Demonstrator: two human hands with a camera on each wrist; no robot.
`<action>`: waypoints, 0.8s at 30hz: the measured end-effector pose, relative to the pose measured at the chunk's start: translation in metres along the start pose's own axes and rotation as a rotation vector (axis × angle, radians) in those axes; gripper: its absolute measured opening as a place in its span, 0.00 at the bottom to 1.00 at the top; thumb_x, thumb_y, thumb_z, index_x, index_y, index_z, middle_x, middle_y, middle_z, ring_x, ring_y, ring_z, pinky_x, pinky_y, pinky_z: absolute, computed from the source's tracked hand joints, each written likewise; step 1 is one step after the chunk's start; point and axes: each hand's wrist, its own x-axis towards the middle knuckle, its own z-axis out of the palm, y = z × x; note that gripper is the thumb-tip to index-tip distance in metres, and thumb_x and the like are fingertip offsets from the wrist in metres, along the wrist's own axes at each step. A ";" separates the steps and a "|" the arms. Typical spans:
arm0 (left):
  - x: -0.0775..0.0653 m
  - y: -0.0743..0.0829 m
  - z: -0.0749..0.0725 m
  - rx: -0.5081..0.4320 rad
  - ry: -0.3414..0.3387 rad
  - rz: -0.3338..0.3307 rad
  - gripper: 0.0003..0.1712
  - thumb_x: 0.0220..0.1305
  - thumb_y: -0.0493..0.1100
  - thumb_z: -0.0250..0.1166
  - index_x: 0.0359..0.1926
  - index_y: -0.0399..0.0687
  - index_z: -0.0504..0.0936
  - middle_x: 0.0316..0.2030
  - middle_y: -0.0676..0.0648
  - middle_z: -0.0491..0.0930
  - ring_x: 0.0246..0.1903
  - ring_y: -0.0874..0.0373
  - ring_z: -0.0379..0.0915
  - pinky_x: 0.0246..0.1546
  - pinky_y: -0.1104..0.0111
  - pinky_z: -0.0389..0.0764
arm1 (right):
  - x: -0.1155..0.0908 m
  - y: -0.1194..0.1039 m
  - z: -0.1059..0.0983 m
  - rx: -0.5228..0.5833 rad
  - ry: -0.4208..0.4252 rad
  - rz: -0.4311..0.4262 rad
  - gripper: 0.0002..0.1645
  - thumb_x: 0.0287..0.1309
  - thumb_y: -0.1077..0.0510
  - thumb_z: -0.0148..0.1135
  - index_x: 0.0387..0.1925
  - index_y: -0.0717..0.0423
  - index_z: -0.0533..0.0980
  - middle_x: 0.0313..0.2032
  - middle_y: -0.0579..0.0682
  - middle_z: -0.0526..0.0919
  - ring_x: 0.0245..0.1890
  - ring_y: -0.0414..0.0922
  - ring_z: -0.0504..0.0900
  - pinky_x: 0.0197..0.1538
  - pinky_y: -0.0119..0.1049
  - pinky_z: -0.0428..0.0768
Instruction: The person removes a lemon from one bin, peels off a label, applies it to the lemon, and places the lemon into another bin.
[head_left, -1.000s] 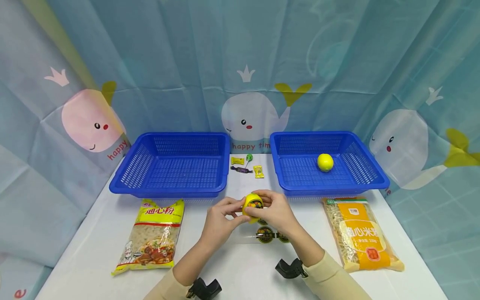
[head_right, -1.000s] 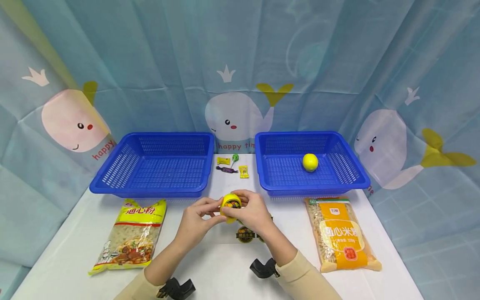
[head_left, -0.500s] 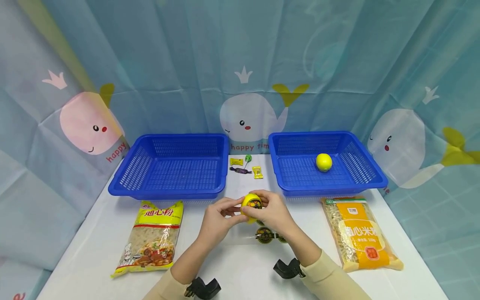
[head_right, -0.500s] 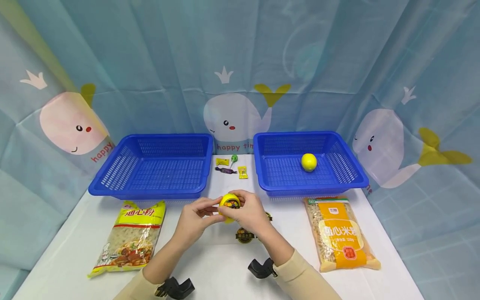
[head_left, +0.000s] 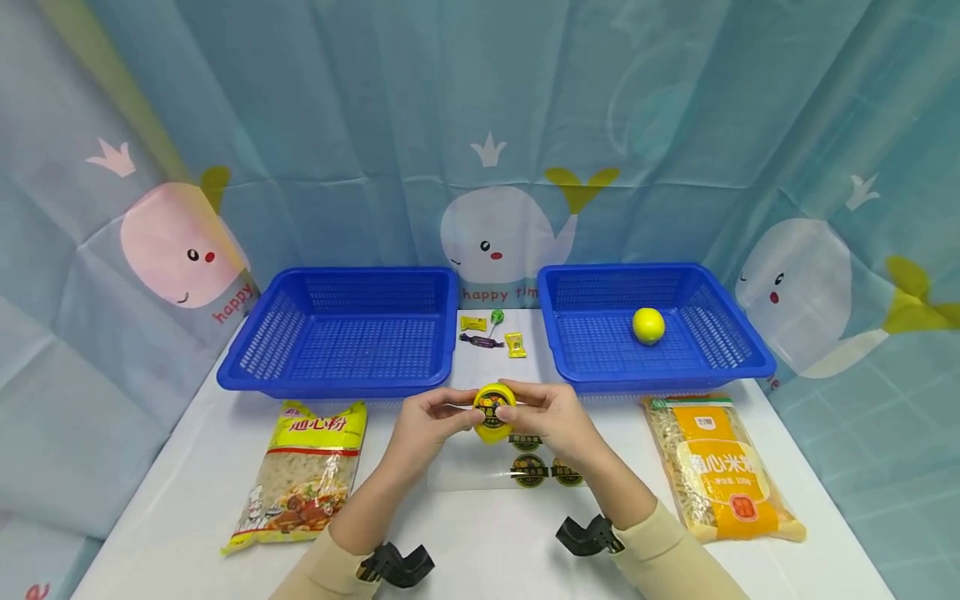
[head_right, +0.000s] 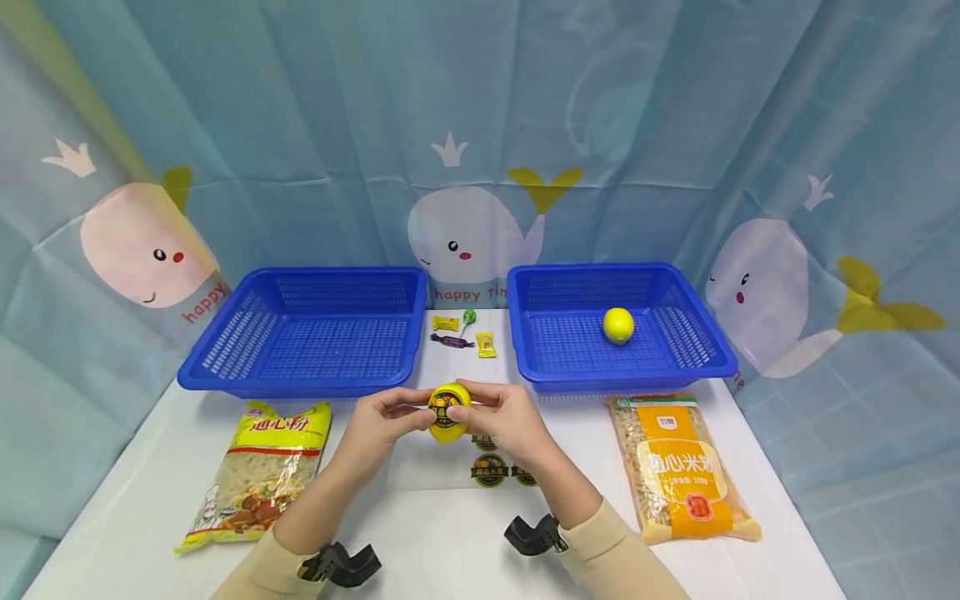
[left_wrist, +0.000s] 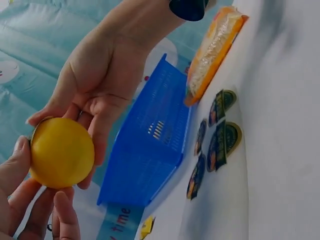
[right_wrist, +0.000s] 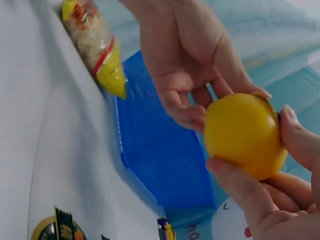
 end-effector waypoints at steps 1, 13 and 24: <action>0.001 0.000 0.001 -0.029 0.005 -0.015 0.19 0.55 0.43 0.78 0.48 0.45 0.88 0.48 0.47 0.87 0.40 0.56 0.84 0.42 0.69 0.84 | 0.000 0.000 0.000 0.003 0.011 0.009 0.35 0.60 0.56 0.72 0.65 0.65 0.73 0.56 0.62 0.83 0.49 0.49 0.88 0.48 0.44 0.87; 0.008 -0.002 0.003 -0.223 -0.007 -0.131 0.20 0.59 0.37 0.74 0.51 0.33 0.85 0.47 0.44 0.88 0.41 0.58 0.82 0.40 0.69 0.85 | -0.001 -0.002 -0.003 0.050 0.077 0.051 0.33 0.60 0.52 0.72 0.64 0.61 0.75 0.60 0.59 0.81 0.51 0.49 0.86 0.49 0.45 0.87; 0.007 -0.003 0.002 -0.192 -0.053 -0.068 0.21 0.63 0.41 0.72 0.54 0.35 0.85 0.49 0.42 0.87 0.43 0.56 0.86 0.51 0.65 0.85 | -0.001 0.005 -0.006 0.038 0.094 0.027 0.31 0.63 0.48 0.68 0.63 0.58 0.76 0.61 0.56 0.80 0.53 0.48 0.86 0.50 0.44 0.86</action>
